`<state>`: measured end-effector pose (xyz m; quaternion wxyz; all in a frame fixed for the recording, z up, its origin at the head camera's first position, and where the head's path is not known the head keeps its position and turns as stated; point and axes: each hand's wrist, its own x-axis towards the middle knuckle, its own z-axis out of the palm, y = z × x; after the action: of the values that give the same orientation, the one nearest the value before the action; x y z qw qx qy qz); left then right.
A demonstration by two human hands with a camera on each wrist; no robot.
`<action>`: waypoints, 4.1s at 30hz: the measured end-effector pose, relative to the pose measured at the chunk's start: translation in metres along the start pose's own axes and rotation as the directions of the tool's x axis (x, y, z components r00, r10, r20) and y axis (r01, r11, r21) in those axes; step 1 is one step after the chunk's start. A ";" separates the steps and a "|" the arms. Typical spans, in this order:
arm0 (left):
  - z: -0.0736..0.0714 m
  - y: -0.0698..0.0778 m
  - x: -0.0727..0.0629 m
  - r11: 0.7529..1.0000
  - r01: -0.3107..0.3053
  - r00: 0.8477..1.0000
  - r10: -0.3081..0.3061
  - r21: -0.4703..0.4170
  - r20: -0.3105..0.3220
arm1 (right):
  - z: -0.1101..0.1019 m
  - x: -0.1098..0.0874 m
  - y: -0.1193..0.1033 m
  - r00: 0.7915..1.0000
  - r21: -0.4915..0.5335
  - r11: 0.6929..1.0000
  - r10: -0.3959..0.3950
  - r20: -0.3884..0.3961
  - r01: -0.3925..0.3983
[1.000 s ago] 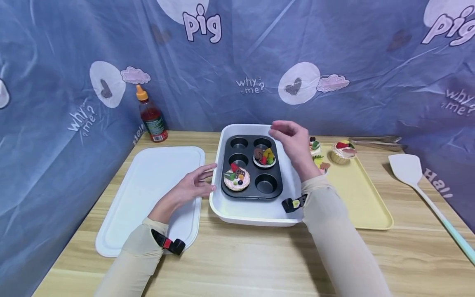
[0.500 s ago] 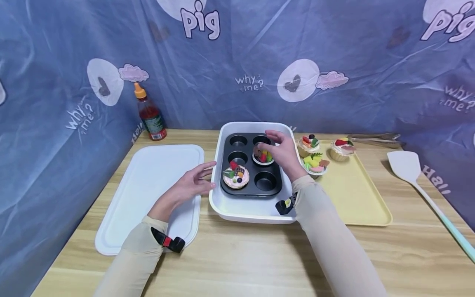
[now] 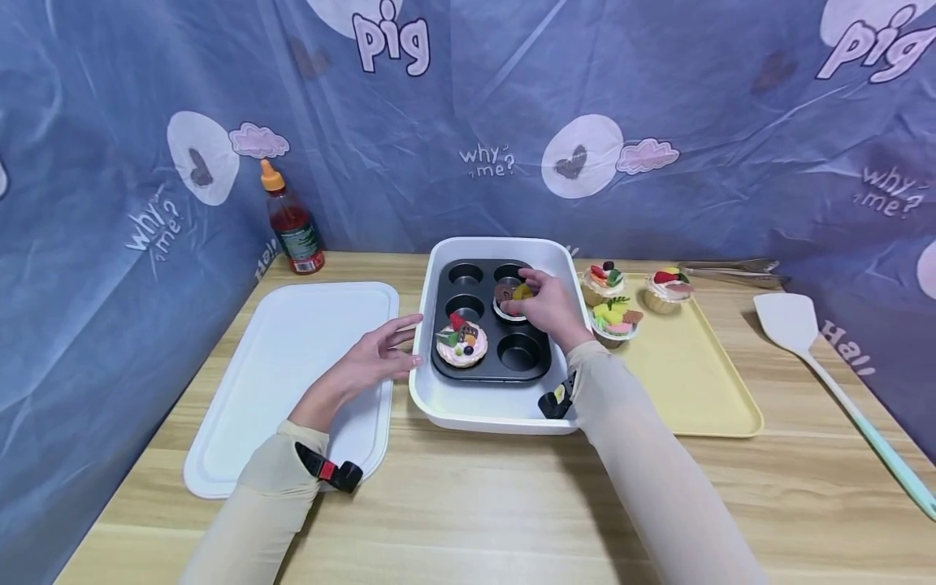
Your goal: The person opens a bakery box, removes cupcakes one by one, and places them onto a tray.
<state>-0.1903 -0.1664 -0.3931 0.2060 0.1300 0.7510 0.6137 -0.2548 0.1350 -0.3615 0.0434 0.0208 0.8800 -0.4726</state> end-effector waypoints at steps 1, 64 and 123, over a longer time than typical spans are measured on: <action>0.000 0.000 0.000 1.000 0.001 1.000 -0.001 0.000 0.000 | 0.000 0.000 0.001 1.000 -0.006 1.000 -0.003 0.003 0.003; 0.001 0.003 0.001 1.000 0.026 1.000 -0.026 0.004 -0.017 | -0.007 -0.004 -0.007 0.981 0.046 0.981 -0.188 -0.046 0.190; 0.001 0.002 0.000 1.000 -0.021 1.000 0.021 0.001 0.007 | -0.166 -0.088 0.081 0.871 0.171 0.982 0.151 -0.468 -0.078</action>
<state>-0.1897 -0.1655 -0.3913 0.2023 0.1401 0.7491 0.6151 -0.1700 0.3184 -0.3289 -0.1491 0.1922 0.8235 -0.5125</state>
